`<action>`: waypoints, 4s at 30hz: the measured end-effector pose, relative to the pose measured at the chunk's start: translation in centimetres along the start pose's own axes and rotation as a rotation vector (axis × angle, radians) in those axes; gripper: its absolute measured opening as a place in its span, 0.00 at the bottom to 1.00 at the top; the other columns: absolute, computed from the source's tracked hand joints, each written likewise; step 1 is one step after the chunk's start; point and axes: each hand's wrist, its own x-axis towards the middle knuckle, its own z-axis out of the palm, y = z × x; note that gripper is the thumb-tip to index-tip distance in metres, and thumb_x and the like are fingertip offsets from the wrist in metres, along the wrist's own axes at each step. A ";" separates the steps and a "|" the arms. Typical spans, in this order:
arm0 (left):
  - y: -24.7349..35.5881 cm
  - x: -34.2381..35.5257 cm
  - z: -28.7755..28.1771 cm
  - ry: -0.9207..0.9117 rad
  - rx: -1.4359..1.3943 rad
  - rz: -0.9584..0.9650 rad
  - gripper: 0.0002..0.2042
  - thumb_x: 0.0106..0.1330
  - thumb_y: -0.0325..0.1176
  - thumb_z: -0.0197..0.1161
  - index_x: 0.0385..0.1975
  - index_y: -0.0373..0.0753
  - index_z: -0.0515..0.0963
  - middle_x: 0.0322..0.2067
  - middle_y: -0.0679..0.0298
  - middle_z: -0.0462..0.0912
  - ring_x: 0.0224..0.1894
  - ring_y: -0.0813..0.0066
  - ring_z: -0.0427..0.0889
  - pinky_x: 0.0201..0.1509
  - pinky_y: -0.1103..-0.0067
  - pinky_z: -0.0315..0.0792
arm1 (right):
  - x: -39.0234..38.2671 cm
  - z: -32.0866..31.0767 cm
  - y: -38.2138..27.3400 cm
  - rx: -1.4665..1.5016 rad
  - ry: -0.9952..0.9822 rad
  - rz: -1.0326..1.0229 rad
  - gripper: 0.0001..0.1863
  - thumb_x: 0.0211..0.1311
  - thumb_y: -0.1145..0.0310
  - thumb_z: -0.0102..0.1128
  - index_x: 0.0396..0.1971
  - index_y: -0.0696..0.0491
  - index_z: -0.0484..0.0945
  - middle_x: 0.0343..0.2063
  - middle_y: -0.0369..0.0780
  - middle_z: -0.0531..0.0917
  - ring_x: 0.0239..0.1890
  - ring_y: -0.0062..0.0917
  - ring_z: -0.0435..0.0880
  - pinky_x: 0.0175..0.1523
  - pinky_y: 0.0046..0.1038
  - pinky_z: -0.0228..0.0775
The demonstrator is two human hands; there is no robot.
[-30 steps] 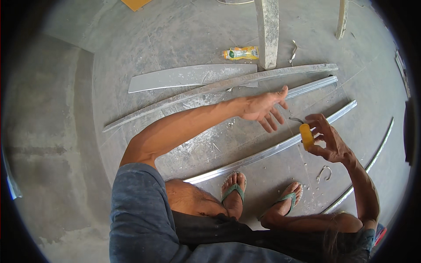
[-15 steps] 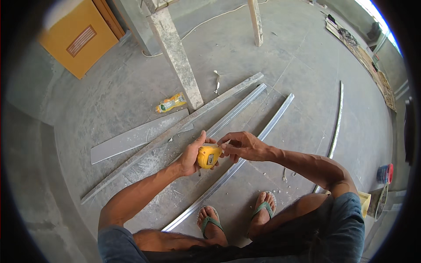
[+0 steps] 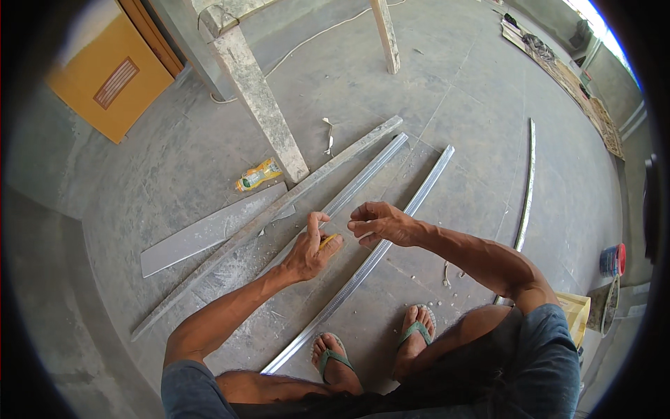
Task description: The person measures metal framing channels with a tape measure, connects the pieces together, and moves them across the floor. They then take an angle grinder from a bag, plug it into an extension cord, and cut the metal channel.
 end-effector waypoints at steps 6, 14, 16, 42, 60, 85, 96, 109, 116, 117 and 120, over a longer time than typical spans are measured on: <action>1.9 0.2 -0.4 0.010 -0.038 0.058 0.30 0.77 0.49 0.52 0.63 0.33 0.49 0.29 0.51 0.73 0.29 0.66 0.74 0.38 0.63 0.71 | -0.2 1.5 -0.5 0.020 -0.176 -0.027 0.25 0.74 0.54 0.62 0.57 0.60 0.78 0.47 0.40 0.84 0.48 0.23 0.84 0.58 0.27 0.80; 2.6 0.1 -0.1 -0.040 0.158 0.139 0.33 0.77 0.49 0.48 0.68 0.30 0.45 0.32 0.48 0.74 0.32 0.61 0.77 0.39 0.63 0.72 | 0.6 1.1 0.6 0.030 -0.122 -0.048 0.15 0.71 0.62 0.67 0.47 0.58 0.81 0.40 0.38 0.84 0.42 0.20 0.84 0.51 0.23 0.80; 2.9 0.0 -0.5 -0.058 0.183 0.117 0.34 0.78 0.49 0.47 0.68 0.29 0.45 0.32 0.47 0.74 0.32 0.59 0.78 0.40 0.63 0.72 | 0.8 1.3 0.6 0.060 -0.135 -0.040 0.15 0.70 0.62 0.67 0.45 0.58 0.81 0.41 0.38 0.84 0.43 0.21 0.83 0.52 0.24 0.81; 0.9 1.4 -0.9 -0.221 -0.428 -0.449 0.32 0.77 0.67 0.38 0.48 0.40 0.72 0.31 0.58 0.82 0.32 0.72 0.85 0.33 0.78 0.77 | 0.1 1.6 -0.8 0.000 -0.146 -0.083 0.17 0.71 0.61 0.66 0.50 0.59 0.80 0.45 0.44 0.85 0.47 0.25 0.85 0.55 0.27 0.81; -9.0 -7.6 -7.2 -0.116 0.466 -0.622 0.27 0.74 0.58 0.54 0.40 0.35 0.81 0.32 0.52 0.86 0.33 0.63 0.88 0.41 0.67 0.78 | 3.7 -23.0 0.3 0.062 0.631 -0.272 0.19 0.59 0.71 0.75 0.47 0.63 0.81 0.34 0.40 0.86 0.34 0.22 0.85 0.41 0.23 0.81; -11.6 -24.2 -12.1 0.195 0.432 -0.960 0.20 0.67 0.53 0.62 0.40 0.39 0.85 0.29 0.53 0.87 0.32 0.59 0.86 0.41 0.68 0.77 | 15.4 -30.8 3.7 -0.274 0.820 -0.114 0.18 0.62 0.57 0.71 0.49 0.49 0.87 0.35 0.32 0.85 0.33 0.17 0.77 0.40 0.25 0.73; -11.7 -26.8 -12.5 0.208 0.401 -1.086 0.20 0.63 0.53 0.67 0.44 0.43 0.82 0.32 0.54 0.88 0.34 0.59 0.86 0.41 0.66 0.77 | 16.3 -35.2 5.4 -0.439 0.682 -0.129 0.21 0.70 0.56 0.63 0.54 0.54 0.85 0.25 0.27 0.76 0.25 0.11 0.67 0.30 0.20 0.58; -13.1 -31.8 -10.7 0.317 0.590 -1.232 0.19 0.62 0.51 0.67 0.50 0.55 0.85 0.42 0.51 0.88 0.47 0.50 0.87 0.53 0.60 0.81 | 18.3 -34.5 6.2 -0.547 0.700 -0.041 0.23 0.70 0.52 0.62 0.55 0.52 0.84 0.24 0.29 0.76 0.22 0.12 0.65 0.26 0.23 0.56; -14.4 -31.8 -10.7 0.340 0.594 -1.244 0.18 0.61 0.51 0.68 0.49 0.55 0.86 0.43 0.53 0.89 0.48 0.51 0.87 0.54 0.60 0.80 | 17.6 -30.4 3.4 -1.235 1.032 -0.397 0.28 0.70 0.52 0.62 0.63 0.52 0.76 0.45 0.46 0.84 0.51 0.38 0.82 0.58 0.41 0.68; -14.0 -32.7 -10.9 0.325 0.584 -1.258 0.18 0.61 0.51 0.69 0.48 0.54 0.86 0.43 0.54 0.89 0.48 0.52 0.87 0.54 0.61 0.80 | 17.5 -25.3 1.8 -1.314 0.999 -0.479 0.28 0.69 0.52 0.63 0.63 0.52 0.74 0.49 0.48 0.84 0.57 0.41 0.81 0.63 0.44 0.66; -14.7 -32.4 -11.1 0.298 0.563 -1.214 0.18 0.59 0.51 0.69 0.46 0.53 0.87 0.42 0.55 0.89 0.48 0.53 0.87 0.54 0.62 0.80 | 14.0 -14.7 -2.9 -1.339 0.636 -0.764 0.27 0.66 0.56 0.66 0.61 0.52 0.75 0.55 0.47 0.80 0.61 0.42 0.76 0.66 0.47 0.61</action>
